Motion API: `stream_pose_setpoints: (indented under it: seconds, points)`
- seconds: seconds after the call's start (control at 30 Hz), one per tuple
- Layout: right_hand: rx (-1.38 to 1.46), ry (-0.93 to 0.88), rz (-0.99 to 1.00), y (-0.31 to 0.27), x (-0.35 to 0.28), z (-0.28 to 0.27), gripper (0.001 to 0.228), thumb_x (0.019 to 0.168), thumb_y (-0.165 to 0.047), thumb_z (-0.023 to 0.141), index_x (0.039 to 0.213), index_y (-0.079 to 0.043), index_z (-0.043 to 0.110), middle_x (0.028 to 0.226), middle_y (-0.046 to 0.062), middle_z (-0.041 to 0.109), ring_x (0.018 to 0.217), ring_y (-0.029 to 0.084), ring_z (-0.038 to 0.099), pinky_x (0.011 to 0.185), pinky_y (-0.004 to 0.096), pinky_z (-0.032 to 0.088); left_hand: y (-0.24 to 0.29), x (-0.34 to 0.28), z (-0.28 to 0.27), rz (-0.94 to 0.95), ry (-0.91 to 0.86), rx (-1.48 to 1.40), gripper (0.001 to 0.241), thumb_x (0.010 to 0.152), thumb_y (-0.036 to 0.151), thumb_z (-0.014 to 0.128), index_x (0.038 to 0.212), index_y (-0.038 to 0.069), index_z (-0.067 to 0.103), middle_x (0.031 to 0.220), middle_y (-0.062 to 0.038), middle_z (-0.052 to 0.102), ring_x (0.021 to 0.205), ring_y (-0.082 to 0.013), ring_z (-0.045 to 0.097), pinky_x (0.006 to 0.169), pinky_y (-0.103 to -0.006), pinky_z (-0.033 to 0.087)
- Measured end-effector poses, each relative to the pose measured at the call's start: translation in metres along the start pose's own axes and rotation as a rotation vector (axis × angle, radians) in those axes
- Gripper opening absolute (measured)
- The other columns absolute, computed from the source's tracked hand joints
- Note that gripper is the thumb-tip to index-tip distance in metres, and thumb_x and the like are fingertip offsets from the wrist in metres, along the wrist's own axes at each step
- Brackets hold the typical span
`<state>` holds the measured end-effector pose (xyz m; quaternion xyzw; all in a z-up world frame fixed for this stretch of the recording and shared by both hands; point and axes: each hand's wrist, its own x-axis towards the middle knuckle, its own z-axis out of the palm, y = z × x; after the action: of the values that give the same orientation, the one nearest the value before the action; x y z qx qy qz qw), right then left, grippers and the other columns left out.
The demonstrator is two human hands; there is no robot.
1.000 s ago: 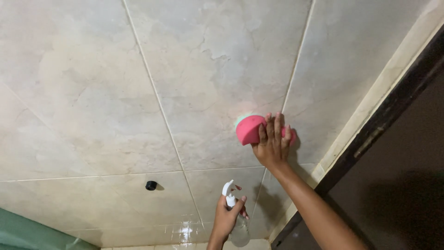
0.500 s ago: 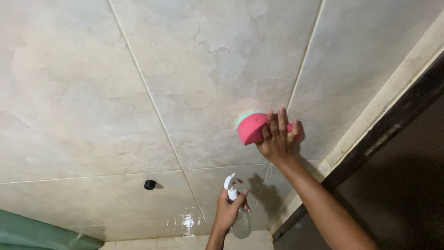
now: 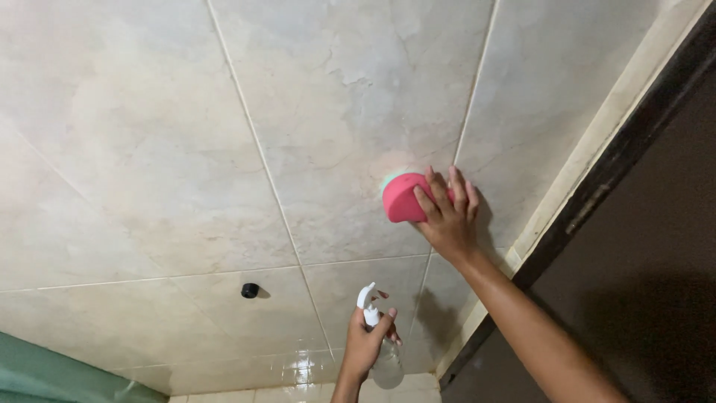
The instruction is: The person sprays a cleaning solution onto a tiled wall and scrubs the surface with a pink sponge. They repeatedly apply the spray and wipe the tiles in a circular motion to clean the area.
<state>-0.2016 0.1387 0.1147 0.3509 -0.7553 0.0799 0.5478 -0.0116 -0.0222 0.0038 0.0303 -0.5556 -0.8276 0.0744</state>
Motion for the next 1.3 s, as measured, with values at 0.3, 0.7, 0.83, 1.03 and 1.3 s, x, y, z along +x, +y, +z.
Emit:
stream_pose_setpoints:
  seconds: [0.3, 0.7, 0.83, 1.03, 1.3]
  points:
    - [-0.119, 0.042, 0.019, 0.033, 0.063, -0.044, 0.089, 0.075, -0.013, 0.089, 0.154, -0.031, 0.052, 0.162, 0.001, 0.047, 0.134, 0.027, 0.047, 0.107, 0.051, 0.033, 0.049, 0.000, 0.011, 0.020, 0.005, 0.066, 0.034, 0.093, 0.011, 0.069, 0.124, 0.004, 0.056, 0.060, -0.005, 0.057, 0.053, -0.0146, 0.059, 0.053, -0.0346, 0.057]
    - [-0.148, 0.307, 0.128, 0.098, 0.181, -0.106, 0.090, 0.090, -0.037, 0.096, 0.163, -0.020, 0.045, 0.147, 0.012, 0.050, 0.128, 0.035, 0.046, 0.107, 0.055, 0.032, 0.088, 0.025, 0.024, 0.155, -0.035, 0.091, 0.040, 0.092, 0.012, 0.068, 0.129, 0.004, 0.055, 0.060, -0.005, 0.058, 0.054, -0.0145, 0.060, 0.054, -0.0349, 0.057]
    - [-0.176, 0.227, 0.111, 0.076, 0.135, -0.087, 0.088, 0.085, -0.041, 0.093, 0.157, -0.021, 0.048, 0.143, 0.012, 0.052, 0.125, 0.035, 0.048, 0.105, 0.055, 0.033, 0.099, 0.034, 0.036, 0.134, -0.080, 0.083, 0.041, 0.093, 0.012, 0.067, 0.131, 0.004, 0.054, 0.060, -0.006, 0.058, 0.055, -0.0150, 0.059, 0.055, -0.0345, 0.057]
    - [-0.116, 0.059, 0.129, 0.042, 0.019, -0.052, 0.093, 0.070, -0.039, 0.091, 0.149, -0.023, 0.047, 0.140, 0.010, 0.052, 0.121, 0.033, 0.049, 0.101, 0.056, 0.033, 0.121, 0.051, 0.064, 0.229, -0.154, 0.081, 0.059, 0.091, 0.011, 0.064, 0.145, 0.016, 0.042, 0.061, -0.004, 0.058, 0.055, -0.0136, 0.060, 0.056, -0.0326, 0.058]
    - [-0.083, -0.087, 0.167, 0.040, -0.027, -0.047, 0.092, 0.069, -0.018, 0.087, 0.149, -0.029, 0.045, 0.146, 0.005, 0.050, 0.129, 0.030, 0.045, 0.109, 0.053, 0.031, 0.123, 0.091, 0.082, 0.396, -0.107, 0.000, 0.021, 0.104, 0.014, 0.064, 0.107, -0.005, 0.055, 0.068, -0.007, 0.060, 0.060, -0.0165, 0.060, 0.057, -0.0357, 0.057]
